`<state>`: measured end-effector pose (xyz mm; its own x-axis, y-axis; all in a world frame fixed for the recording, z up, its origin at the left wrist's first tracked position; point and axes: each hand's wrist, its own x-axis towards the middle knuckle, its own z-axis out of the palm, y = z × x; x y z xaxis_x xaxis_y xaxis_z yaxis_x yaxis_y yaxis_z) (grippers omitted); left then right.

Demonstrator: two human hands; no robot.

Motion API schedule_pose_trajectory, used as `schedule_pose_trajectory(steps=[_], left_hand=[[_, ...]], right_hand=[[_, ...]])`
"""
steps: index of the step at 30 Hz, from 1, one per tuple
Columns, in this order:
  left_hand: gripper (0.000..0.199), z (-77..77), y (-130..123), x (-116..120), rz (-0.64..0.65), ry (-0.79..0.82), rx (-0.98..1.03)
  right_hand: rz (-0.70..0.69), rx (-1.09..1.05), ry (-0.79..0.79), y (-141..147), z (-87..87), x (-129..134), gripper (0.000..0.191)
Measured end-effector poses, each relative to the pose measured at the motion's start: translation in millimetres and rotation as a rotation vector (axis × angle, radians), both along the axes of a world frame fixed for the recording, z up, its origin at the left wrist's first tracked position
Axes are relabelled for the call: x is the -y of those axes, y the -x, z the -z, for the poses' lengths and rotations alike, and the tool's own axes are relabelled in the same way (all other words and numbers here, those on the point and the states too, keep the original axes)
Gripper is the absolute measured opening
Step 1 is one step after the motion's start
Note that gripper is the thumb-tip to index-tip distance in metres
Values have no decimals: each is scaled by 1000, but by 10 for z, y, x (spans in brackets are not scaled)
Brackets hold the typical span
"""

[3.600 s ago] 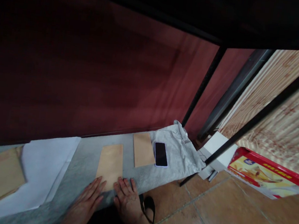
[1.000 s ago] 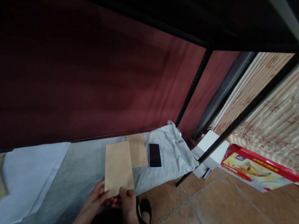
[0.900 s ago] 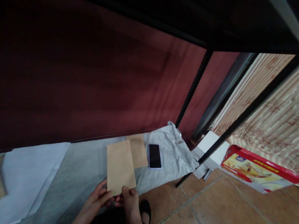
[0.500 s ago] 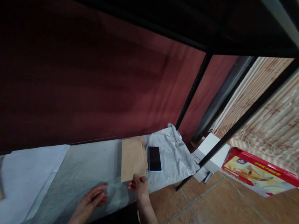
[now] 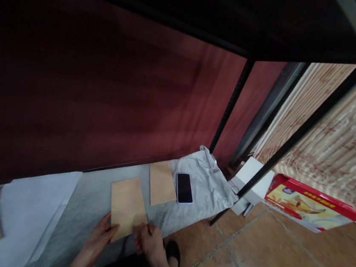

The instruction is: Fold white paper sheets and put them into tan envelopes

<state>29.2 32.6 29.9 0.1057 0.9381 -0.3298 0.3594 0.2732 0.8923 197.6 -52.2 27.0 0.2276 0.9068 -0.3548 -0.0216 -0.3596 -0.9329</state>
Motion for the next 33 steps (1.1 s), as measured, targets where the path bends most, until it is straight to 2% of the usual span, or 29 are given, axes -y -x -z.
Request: schedule_pose_trajectory(steps=[3,5,8,10,12,17,20,23,28,33], left_hand=[[69,-45,102,-24,99,-92,-239],[61,-84,133,-5,101,-243,-482],[50,-92,86,12,146,-562,-725],[47,-47,-19,-33,235,-785,-742],[49,25,-170,-148,349,-911,-729],[55,140,-536,-623,546,-889,-825],[56,134,-638,-856,580,-862,-875],[56,143,-660,-972,583,-853,-890],[56,187,-606,-953,622,-845,-868],[55,181,-382,-642,712,-898,-799]], right_hand=[[-54,497,-364,-66,-42,13,39],[-168,758,-507,-63,-7,-1,39],[-286,982,-544,-18,136,-30,45],[-291,1070,-539,7,234,-34,47],[-276,1119,-544,17,290,-27,46],[-246,1171,-601,11,269,-7,45],[-221,1180,-625,21,246,-5,47],[-211,1175,-626,31,236,0,47],[-259,1179,-589,27,191,11,46],[-302,1147,-555,4,124,29,46]])
